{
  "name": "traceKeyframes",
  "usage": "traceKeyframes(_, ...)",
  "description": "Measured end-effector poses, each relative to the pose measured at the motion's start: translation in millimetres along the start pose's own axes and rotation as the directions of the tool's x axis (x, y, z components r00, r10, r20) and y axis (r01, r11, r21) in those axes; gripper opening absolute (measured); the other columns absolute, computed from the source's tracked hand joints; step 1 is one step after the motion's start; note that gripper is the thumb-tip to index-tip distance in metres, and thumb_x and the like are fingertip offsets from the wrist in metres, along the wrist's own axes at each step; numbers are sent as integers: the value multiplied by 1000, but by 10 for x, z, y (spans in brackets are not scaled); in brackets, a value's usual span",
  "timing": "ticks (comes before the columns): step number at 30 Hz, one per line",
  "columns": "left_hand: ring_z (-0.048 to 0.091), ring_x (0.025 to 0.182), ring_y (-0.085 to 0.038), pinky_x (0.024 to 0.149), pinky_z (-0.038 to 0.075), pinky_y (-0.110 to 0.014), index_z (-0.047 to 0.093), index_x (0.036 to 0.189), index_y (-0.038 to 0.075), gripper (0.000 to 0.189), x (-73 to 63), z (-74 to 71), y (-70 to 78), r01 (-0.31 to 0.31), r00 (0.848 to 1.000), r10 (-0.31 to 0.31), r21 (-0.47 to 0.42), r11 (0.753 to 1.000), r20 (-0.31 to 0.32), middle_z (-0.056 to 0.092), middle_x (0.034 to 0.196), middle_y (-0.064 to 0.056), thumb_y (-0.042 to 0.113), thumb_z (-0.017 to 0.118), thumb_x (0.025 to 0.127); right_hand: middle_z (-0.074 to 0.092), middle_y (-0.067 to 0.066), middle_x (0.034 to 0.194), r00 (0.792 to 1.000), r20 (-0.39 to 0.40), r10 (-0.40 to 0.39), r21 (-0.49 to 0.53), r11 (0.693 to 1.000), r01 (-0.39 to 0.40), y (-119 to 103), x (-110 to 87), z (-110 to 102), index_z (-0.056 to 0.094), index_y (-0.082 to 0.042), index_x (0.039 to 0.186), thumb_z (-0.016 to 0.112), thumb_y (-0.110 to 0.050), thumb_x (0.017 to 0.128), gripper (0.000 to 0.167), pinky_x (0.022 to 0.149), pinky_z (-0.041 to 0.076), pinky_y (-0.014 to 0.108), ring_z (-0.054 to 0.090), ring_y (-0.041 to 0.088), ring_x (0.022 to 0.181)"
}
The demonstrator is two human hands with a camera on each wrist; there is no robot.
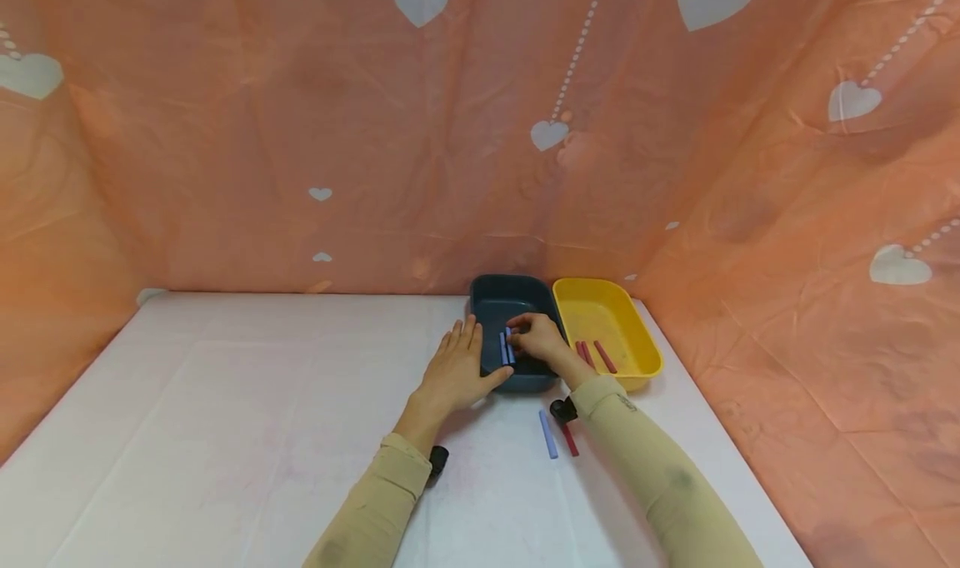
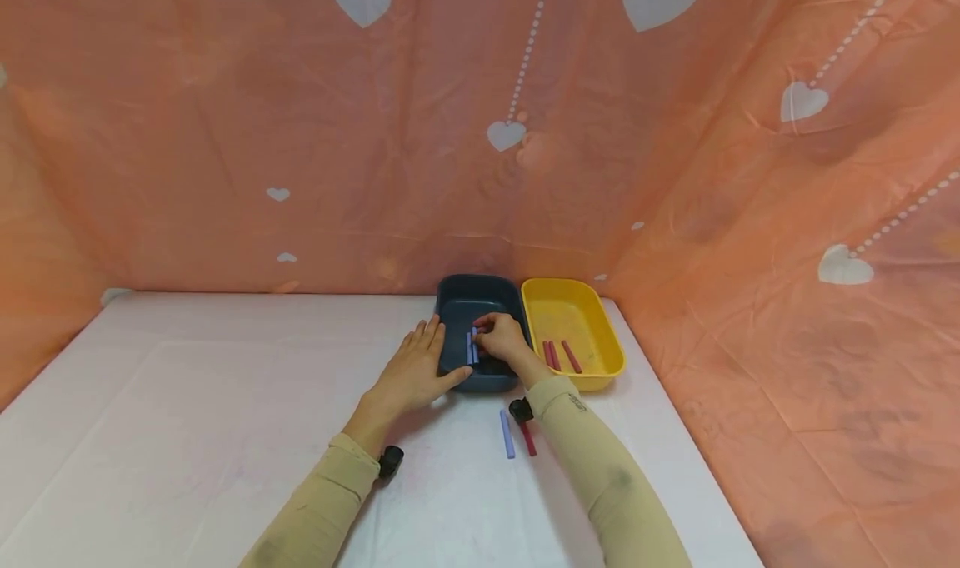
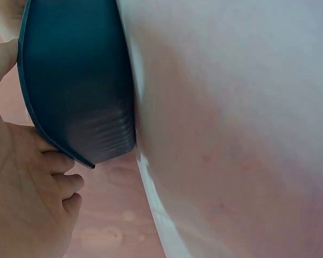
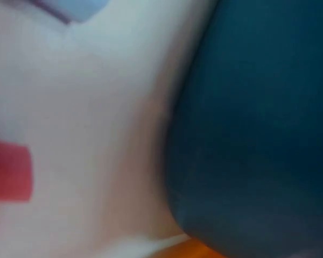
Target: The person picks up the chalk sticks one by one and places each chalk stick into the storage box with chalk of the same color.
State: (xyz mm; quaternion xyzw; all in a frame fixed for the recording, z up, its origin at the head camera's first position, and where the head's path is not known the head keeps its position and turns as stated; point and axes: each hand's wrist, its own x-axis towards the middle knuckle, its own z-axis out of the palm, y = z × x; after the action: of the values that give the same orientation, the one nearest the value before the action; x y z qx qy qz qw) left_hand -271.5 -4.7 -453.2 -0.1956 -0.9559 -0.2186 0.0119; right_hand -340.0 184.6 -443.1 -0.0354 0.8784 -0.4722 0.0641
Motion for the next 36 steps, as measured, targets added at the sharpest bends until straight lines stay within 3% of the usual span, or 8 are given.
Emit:
traceKeyframes(16,12,159,-39,128,15,-50,23,162,-6,100,-8,-9,15,3,1000,-3,-9,1000,-5,13,172,-21,66,53,100,69,18,102,998,10,70,-33,997,-70,28,54,20,68,9,121,70,2,95,27,74,63,33,68,17,74)
traceKeyframes(26,12,159,-39,128,14,-50,22,162,-6,100,-5,-27,28,3,1000,-3,-8,1000,3,13,172,-21,66,53,100,69,15,98,998,14,69,-67,995,-68,28,56,11,69,9,118,71,0,95,25,73,63,31,67,14,71)
traceKeyframes(36,11,159,-39,128,14,-50,22,162,-6,100,-14,-21,24,9,1000,-9,-6,1000,14,11,172,-20,66,53,100,69,17,101,998,29,62,-77,995,-59,31,43,24,68,9,121,69,-1,96,27,76,63,33,70,18,76)
